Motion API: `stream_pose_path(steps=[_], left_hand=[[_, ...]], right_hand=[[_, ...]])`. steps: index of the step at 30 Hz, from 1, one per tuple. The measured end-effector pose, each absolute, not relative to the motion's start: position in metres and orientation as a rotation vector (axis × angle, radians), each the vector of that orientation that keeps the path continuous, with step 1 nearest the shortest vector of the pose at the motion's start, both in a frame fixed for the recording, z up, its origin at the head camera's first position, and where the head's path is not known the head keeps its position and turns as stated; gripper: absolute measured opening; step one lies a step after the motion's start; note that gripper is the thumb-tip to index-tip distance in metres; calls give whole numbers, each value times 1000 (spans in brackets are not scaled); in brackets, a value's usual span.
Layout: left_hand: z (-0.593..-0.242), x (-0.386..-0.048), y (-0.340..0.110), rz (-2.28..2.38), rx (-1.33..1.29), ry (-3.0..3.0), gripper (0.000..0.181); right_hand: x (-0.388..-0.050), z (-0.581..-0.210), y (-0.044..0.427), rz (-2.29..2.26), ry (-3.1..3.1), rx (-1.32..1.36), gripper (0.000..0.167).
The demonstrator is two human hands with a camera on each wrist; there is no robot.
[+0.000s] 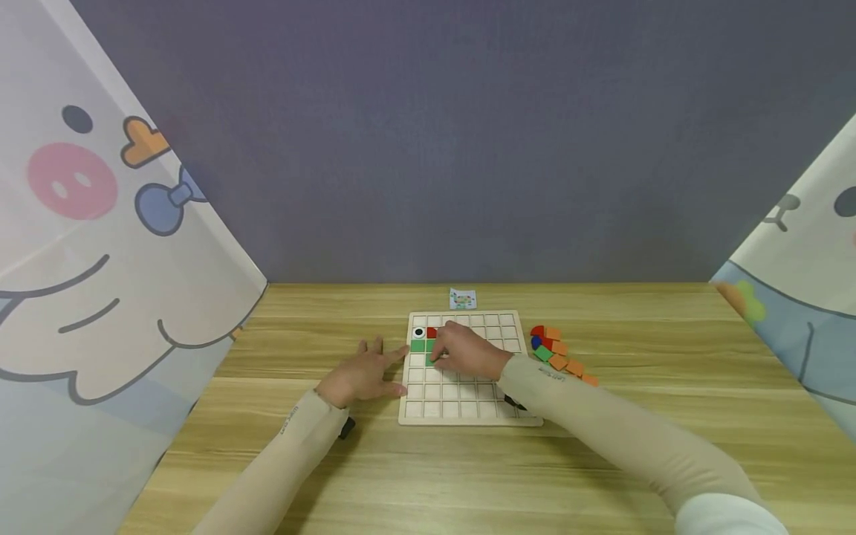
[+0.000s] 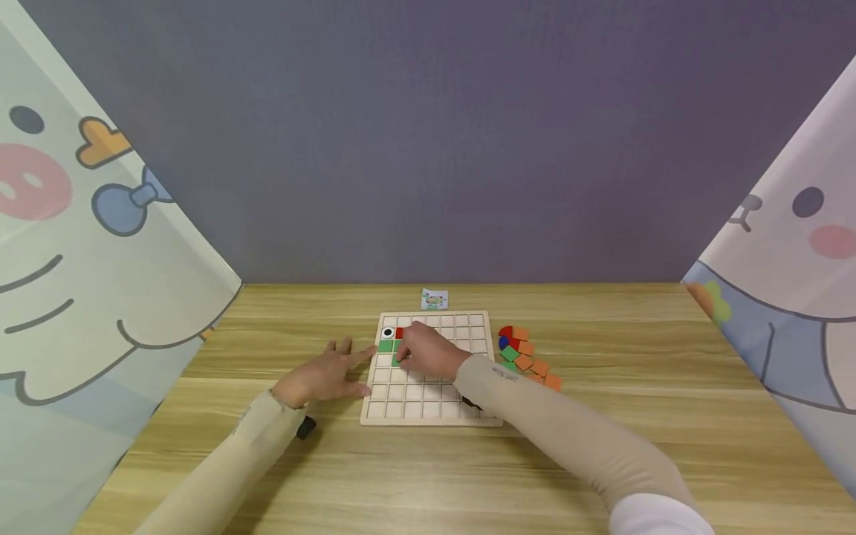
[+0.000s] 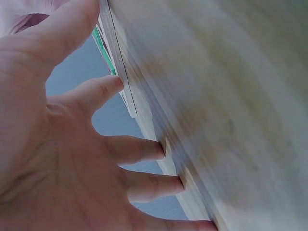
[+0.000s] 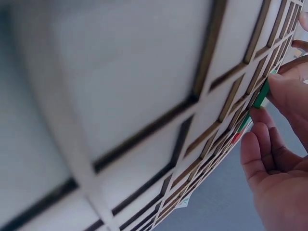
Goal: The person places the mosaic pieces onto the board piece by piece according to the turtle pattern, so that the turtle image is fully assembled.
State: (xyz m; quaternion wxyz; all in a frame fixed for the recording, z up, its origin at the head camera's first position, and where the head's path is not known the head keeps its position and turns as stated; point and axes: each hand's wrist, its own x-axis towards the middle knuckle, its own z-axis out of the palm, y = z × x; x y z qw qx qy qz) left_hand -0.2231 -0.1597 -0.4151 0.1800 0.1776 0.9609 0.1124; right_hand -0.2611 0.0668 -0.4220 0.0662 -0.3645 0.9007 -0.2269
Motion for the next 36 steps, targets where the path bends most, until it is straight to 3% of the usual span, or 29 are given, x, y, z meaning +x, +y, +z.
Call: stream_pose_path(steps=[9,14,27,36], left_hand=[[-414,-223,-160,319,504,2718,79],[-415,-222,-159,330,501,2711,79],[-414,-223,-162,360,526,2697,80],[-413,-220,-161,379,503,2687,79]], right_hand=[[-251,-418,79,-650,2711,-1252,19],[-249,-412,95,-718,2736,-1210,21],[-245,-400,178,-846,2818,-996,41],[-232,-413,231,-845,2897,-968,37]])
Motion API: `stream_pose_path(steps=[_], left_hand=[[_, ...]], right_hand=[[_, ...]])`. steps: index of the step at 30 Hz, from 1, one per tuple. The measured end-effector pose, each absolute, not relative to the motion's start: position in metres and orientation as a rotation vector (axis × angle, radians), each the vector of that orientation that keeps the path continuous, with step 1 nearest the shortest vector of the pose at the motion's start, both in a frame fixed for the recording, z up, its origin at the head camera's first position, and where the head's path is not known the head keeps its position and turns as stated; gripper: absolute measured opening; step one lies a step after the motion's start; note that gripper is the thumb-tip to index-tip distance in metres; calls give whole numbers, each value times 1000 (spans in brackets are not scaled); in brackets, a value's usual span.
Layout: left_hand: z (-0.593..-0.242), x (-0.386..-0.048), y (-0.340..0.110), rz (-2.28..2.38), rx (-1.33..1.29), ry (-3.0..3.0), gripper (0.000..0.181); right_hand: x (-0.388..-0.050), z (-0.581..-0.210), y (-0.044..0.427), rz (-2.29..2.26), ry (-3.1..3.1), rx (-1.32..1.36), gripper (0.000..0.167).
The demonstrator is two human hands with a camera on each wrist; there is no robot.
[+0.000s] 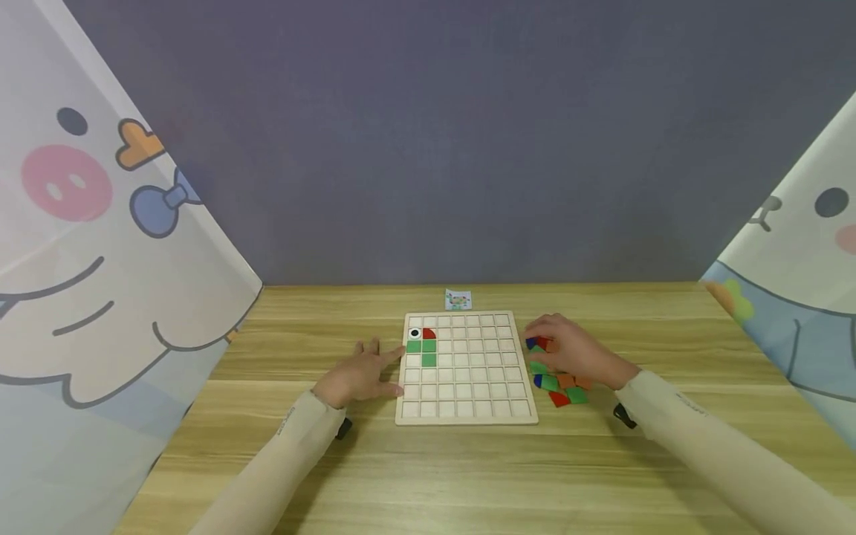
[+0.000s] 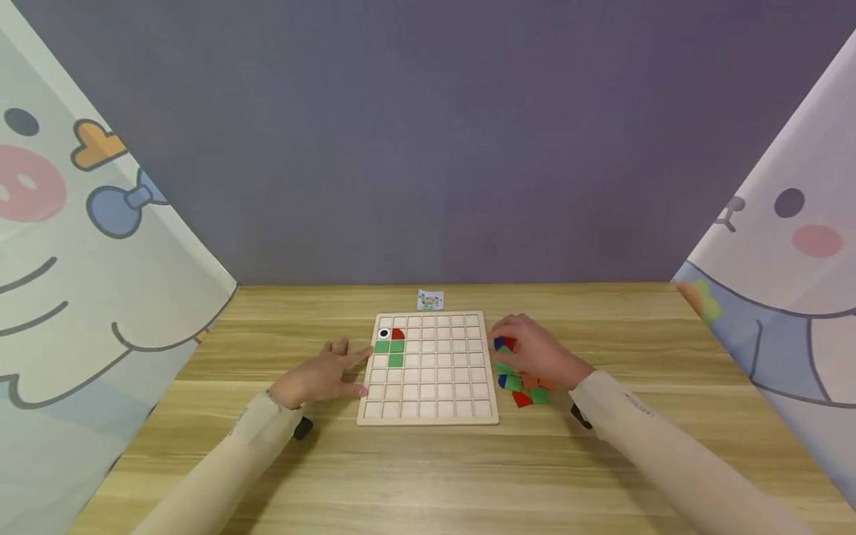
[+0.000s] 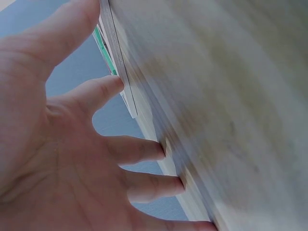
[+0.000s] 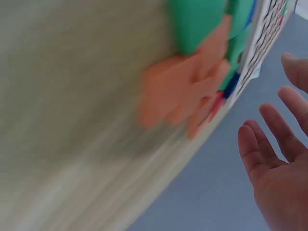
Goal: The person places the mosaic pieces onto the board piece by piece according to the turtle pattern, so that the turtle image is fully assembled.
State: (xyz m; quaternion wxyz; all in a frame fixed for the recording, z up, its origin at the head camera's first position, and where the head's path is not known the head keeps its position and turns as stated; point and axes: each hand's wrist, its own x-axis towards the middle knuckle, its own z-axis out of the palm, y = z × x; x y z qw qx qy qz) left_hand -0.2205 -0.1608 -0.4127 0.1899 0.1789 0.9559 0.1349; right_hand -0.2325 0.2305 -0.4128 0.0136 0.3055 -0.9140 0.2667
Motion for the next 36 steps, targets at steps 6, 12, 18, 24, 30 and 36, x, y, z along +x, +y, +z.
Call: stream_pose_path(steps=[6,12,18,24,30,36], left_hand=[[-413,-221,-161,382,513,2685,78],[-413,-222,-160,389,508,2682,79],[-413,-222,-161,388,523,2686,78],[-413,-221,-161,394,532,2693,78],[-412,-220,-162,427,522,2691,78],[-412,-220,-161,409,511,2691,78]], right_hand=[[-223,-419,254,910,-2891,851,36],[-212,-418,270,815,-2837,838,35],[-196,-422,272,713,-2776,906,33],[-179,-427,272,676,-2670,1008,32],[-170,-433,273,711,-2612,1114,39],[-166,-439,276,678,-2637,1137,34]])
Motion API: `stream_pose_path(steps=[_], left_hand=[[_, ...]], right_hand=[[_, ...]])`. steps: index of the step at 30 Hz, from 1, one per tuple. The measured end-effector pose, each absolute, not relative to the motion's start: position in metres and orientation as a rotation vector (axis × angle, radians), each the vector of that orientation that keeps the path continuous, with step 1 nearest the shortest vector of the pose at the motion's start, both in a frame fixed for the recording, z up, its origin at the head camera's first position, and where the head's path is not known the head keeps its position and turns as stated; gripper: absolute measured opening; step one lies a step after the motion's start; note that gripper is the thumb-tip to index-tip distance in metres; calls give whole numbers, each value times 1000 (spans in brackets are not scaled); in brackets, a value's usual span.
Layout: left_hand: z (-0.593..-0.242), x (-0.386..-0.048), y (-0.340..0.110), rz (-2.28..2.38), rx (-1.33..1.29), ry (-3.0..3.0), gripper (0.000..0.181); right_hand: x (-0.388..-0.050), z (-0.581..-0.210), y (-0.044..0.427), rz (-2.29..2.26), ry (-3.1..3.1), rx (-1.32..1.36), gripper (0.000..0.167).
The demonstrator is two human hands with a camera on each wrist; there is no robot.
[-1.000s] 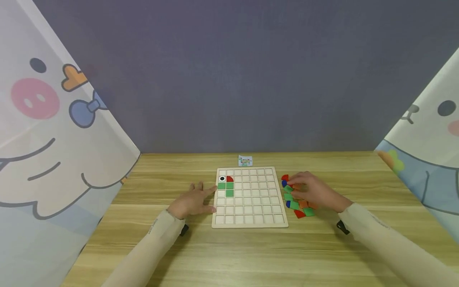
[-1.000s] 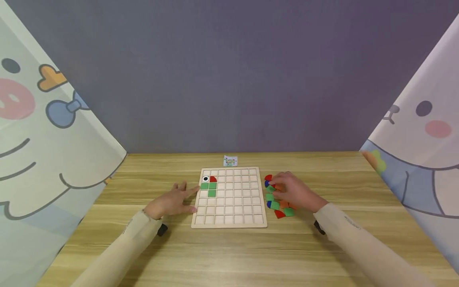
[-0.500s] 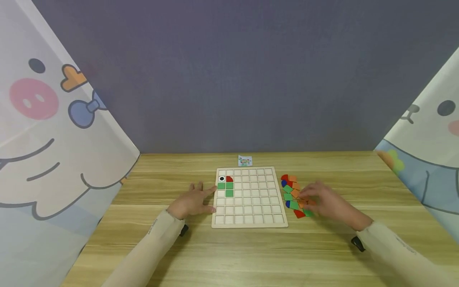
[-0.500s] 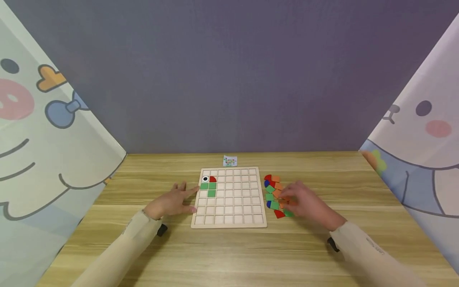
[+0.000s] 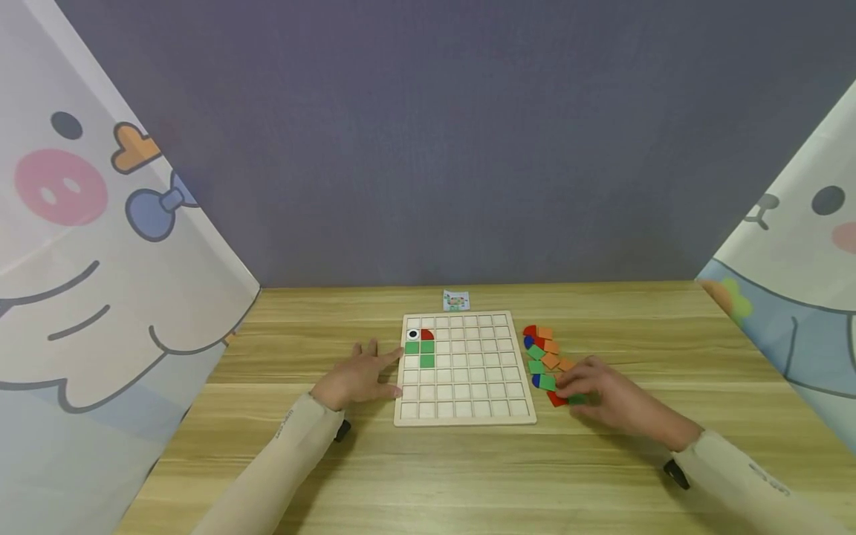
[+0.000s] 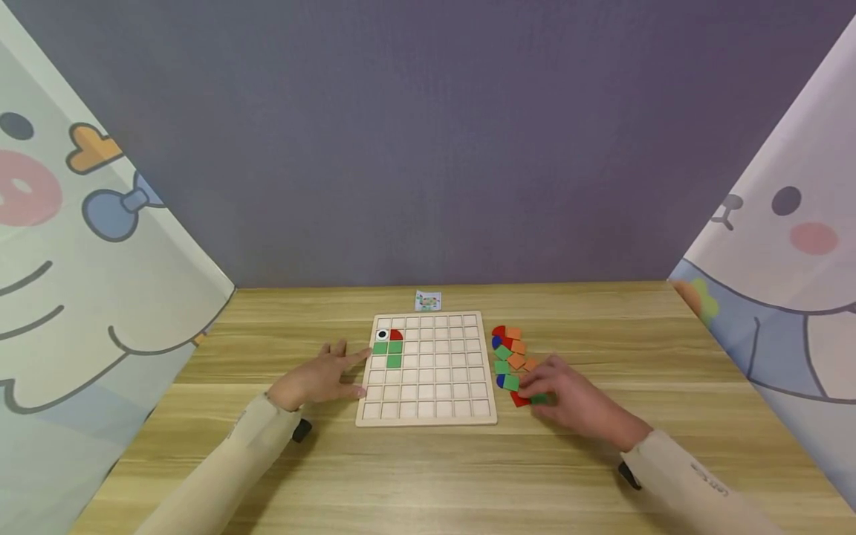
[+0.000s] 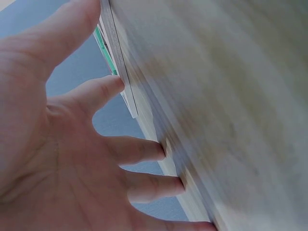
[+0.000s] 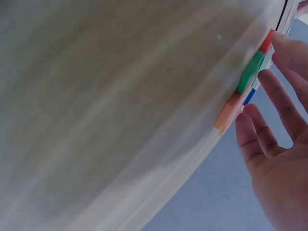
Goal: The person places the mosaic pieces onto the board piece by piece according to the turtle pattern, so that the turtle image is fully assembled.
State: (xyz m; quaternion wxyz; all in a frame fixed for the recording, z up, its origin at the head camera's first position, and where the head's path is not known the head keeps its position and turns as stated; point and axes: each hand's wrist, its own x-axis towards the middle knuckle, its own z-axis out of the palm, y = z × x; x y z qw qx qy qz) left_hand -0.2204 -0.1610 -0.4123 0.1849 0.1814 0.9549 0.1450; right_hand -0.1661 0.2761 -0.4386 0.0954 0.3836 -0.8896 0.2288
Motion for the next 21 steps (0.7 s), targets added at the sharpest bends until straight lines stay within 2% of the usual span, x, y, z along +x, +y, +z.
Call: stream_pose_path(steps=[8,21], left_hand=[[-413,-220,-161,403,510,2690,78],[-412,-220,-162,411,512,2686,77]], right_hand=[[-166,-441,273,637,-2675,1107,25],[-170,-438,278,722,-2718,1160,28]])
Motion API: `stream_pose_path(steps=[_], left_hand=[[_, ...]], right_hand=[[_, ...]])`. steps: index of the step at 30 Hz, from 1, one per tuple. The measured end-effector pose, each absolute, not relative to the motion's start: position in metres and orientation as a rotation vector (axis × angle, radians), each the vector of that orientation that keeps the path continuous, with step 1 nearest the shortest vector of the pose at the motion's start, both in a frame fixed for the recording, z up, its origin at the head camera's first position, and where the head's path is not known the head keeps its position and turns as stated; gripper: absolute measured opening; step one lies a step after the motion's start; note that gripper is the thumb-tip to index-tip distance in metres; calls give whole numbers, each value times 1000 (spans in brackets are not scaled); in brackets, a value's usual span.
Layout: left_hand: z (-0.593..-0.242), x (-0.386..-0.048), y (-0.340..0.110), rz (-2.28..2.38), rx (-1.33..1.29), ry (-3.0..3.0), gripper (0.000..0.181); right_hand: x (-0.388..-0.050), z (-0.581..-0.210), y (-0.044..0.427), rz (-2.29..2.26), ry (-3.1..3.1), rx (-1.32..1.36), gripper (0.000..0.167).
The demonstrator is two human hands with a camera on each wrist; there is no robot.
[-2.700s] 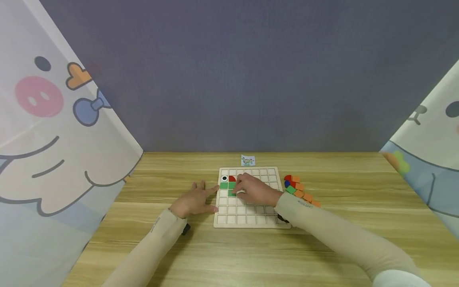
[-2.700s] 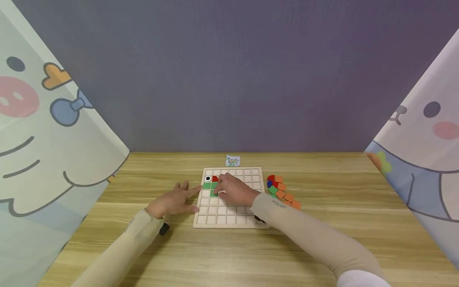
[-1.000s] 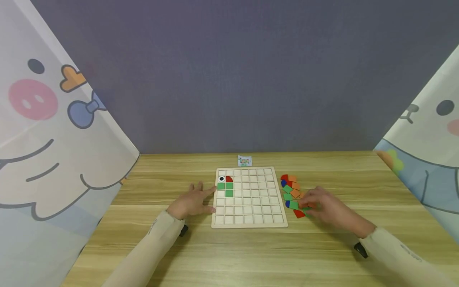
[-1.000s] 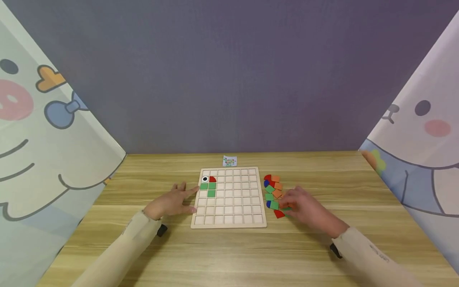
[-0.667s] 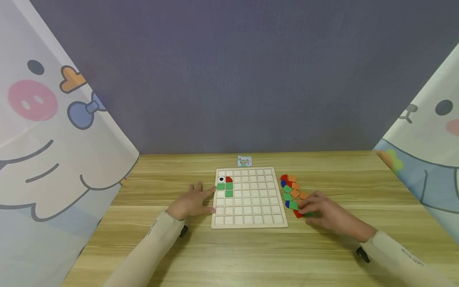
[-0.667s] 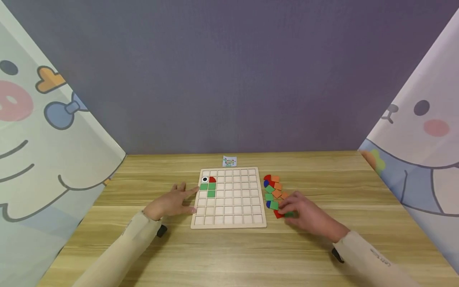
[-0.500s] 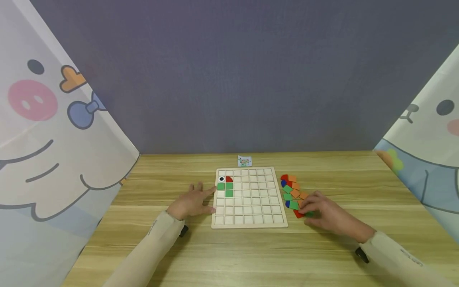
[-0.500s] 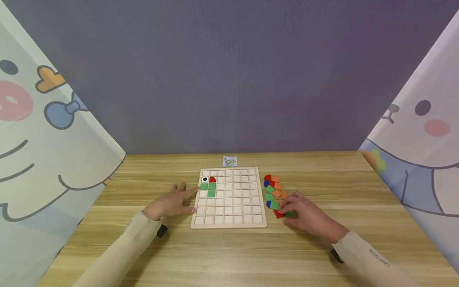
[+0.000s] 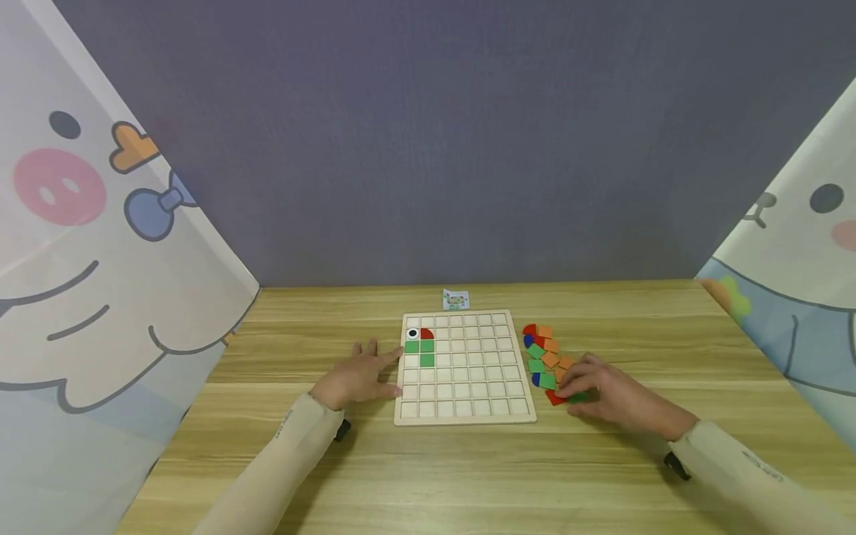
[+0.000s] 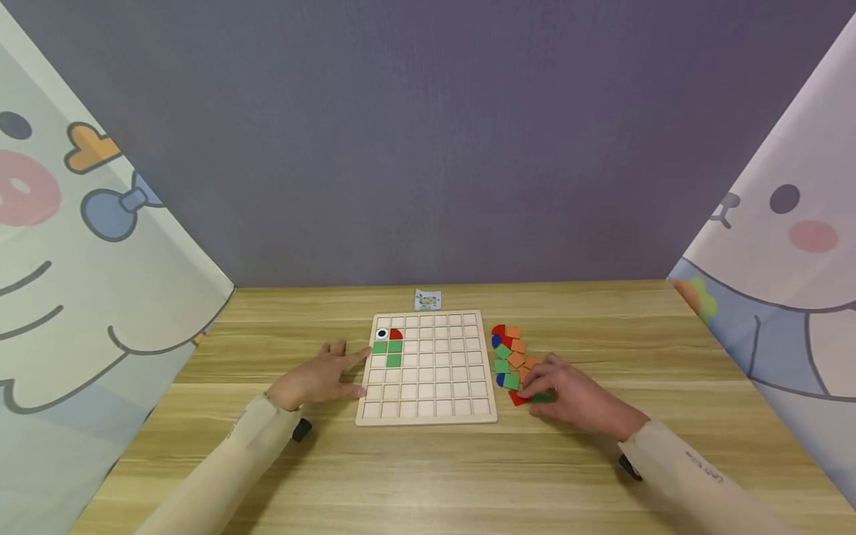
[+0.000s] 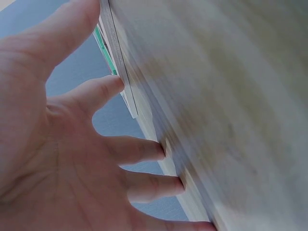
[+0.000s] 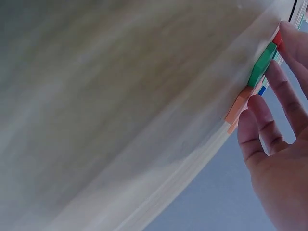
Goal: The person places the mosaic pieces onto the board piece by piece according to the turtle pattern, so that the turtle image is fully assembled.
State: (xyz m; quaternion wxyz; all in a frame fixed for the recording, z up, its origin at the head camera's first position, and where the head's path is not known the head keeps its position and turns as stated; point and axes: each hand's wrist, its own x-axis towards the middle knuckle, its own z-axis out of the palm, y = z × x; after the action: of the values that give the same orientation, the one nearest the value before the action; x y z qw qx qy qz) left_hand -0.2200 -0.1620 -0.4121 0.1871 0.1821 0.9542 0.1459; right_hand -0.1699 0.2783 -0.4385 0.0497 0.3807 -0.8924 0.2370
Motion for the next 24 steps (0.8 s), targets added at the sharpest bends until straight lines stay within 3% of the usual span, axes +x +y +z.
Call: stream_pose_path(steps=[11,24], left_hand=[[-413,-220,-162,403,536,2690,78],[-414,-221,-162,405,532,2687,78]], right_hand=[[-170,-435,265,671,-2810,1058,17],[-170,-434,249,612,-2858,916,22]])
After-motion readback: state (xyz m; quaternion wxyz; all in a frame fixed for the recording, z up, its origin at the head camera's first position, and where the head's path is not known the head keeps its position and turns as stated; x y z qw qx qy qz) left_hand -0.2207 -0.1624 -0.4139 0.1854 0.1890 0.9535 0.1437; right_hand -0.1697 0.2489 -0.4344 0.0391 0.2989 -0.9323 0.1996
